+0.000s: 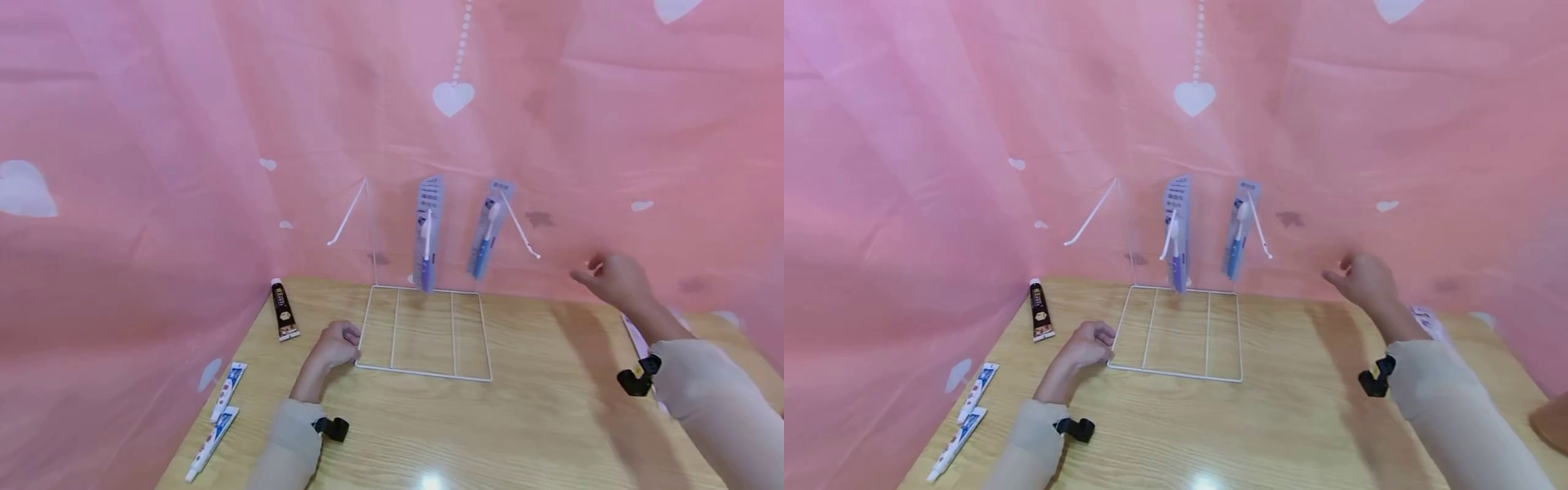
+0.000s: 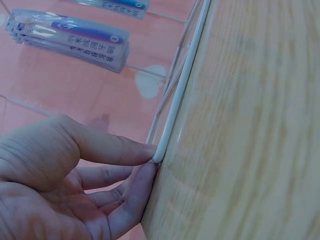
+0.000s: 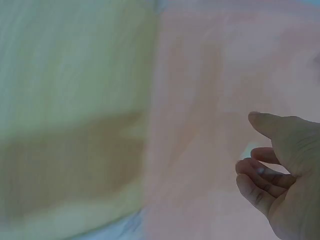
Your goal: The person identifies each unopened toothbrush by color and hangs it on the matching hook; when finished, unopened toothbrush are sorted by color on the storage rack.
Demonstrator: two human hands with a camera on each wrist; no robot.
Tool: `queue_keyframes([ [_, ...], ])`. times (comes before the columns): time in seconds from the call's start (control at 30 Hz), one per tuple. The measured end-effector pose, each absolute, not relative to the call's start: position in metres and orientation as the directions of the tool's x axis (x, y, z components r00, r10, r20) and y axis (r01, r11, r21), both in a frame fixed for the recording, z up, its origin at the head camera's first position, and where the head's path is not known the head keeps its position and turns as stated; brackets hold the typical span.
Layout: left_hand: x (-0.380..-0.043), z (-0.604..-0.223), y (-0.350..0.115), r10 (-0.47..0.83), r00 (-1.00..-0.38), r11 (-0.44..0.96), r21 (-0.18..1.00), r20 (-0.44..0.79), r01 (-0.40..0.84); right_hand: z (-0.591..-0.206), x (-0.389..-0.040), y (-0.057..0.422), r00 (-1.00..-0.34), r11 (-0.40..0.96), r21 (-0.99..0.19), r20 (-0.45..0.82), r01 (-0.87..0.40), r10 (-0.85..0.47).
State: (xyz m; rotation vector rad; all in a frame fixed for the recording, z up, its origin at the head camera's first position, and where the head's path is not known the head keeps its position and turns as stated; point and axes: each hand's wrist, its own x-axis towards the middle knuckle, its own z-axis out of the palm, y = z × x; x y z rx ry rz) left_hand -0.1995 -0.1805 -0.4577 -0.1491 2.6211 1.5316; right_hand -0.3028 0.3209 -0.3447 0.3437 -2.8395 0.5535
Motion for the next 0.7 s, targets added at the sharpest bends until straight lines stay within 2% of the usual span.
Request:
queue_keyframes([
  [0.23, -0.192, -0.459, -0.191, -0.052, -0.985, 0.477, 0.863, -0.162, -0.167, -0.387, -0.299, 0.401, -0.995, 0.933, -0.348, 0.03, -0.095, -0.09],
  [0.33, -0.192, -0.46, -0.191, -0.05, -0.985, 0.467, 0.868, -0.166, -0.17, -0.4, -0.293, 0.421, -0.998, 0.942, -0.331, -0.008, -0.052, -0.058],
  [0.57, -0.197, -0.459, -0.187, -0.019, -0.988, 0.449, 0.882, -0.152, -0.144, -0.417, -0.289, 0.437, -0.999, 0.939, -0.341, 0.014, -0.052, -0.05],
  [0.7, -0.201, -0.46, -0.184, -0.019, -0.987, 0.431, 0.89, -0.16, -0.152, -0.422, -0.295, 0.443, -0.997, 0.948, -0.314, -0.043, -0.044, -0.061],
])
